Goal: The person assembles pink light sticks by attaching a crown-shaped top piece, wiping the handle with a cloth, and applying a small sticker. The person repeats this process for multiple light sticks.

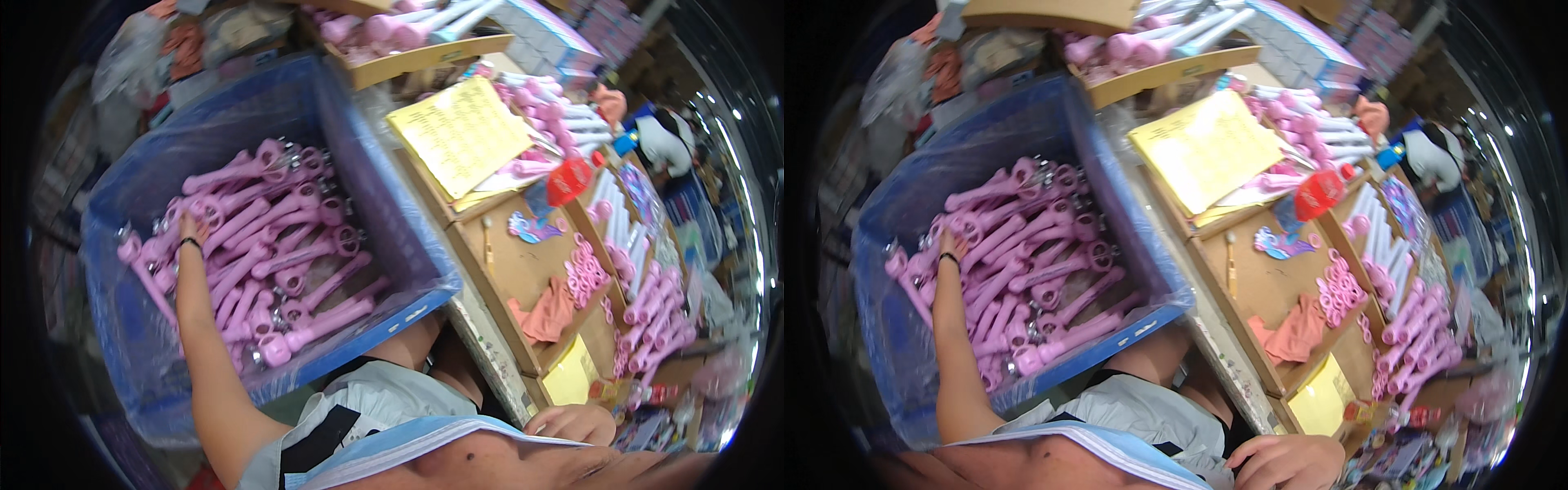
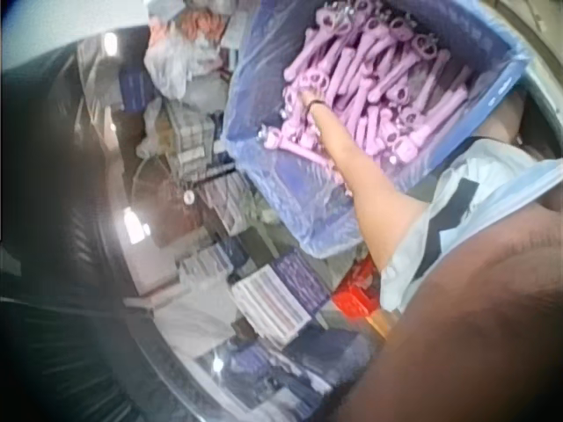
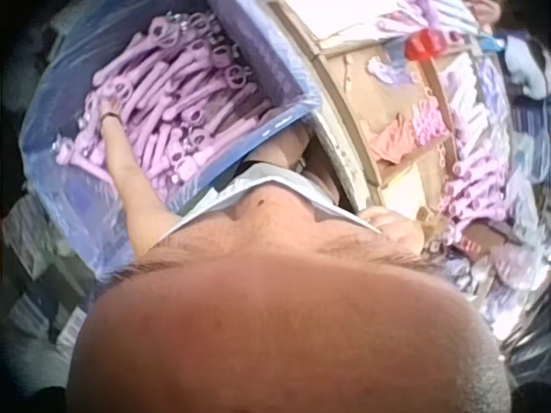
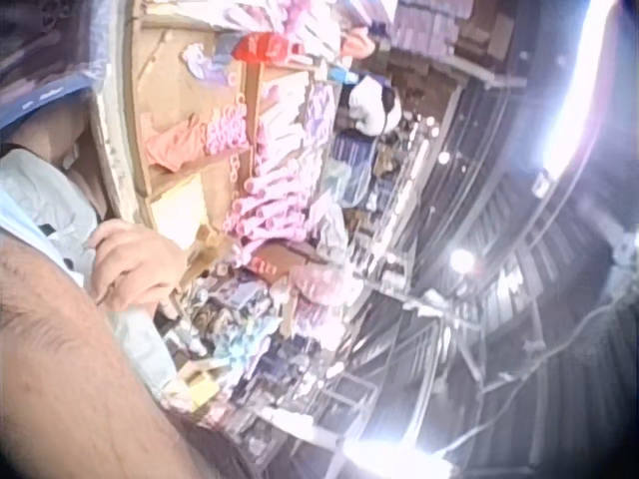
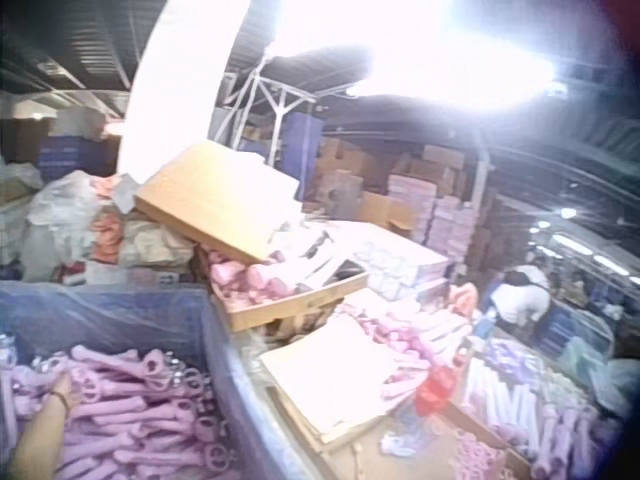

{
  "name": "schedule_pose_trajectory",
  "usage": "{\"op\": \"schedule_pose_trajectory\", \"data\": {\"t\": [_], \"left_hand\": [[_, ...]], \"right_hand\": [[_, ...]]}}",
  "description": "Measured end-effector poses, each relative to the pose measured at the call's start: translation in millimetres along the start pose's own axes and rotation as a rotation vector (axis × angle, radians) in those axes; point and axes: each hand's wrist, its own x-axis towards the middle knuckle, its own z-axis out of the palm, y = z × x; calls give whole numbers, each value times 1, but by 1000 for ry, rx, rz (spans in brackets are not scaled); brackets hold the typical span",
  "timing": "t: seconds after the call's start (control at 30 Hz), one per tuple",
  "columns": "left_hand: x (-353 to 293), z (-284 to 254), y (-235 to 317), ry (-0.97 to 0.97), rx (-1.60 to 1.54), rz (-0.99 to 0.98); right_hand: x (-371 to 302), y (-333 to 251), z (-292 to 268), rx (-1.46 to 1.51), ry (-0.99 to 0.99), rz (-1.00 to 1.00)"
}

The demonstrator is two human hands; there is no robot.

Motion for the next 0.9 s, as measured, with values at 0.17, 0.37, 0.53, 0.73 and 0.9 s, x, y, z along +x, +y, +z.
{"op": "schedule_pose_trajectory", "data": {"t": [0.17,0.37,0.53,0.73,0.9], "left_hand": [[23,22,-3,96,100,206],[19,16,-5,169,-90,151],[-8,14,-4,440,-261,167],[-89,-4,19,-113,-520,-85],[-218,-2,42,-371,-565,-146]], "right_hand": [[-19,-7,12,166,-76,-63],[-15,-22,17,296,-3,-358],[1,-47,40,190,402,-555],[3,-61,39,-1,274,-387],[-8,-65,33,-342,227,-571]]}}
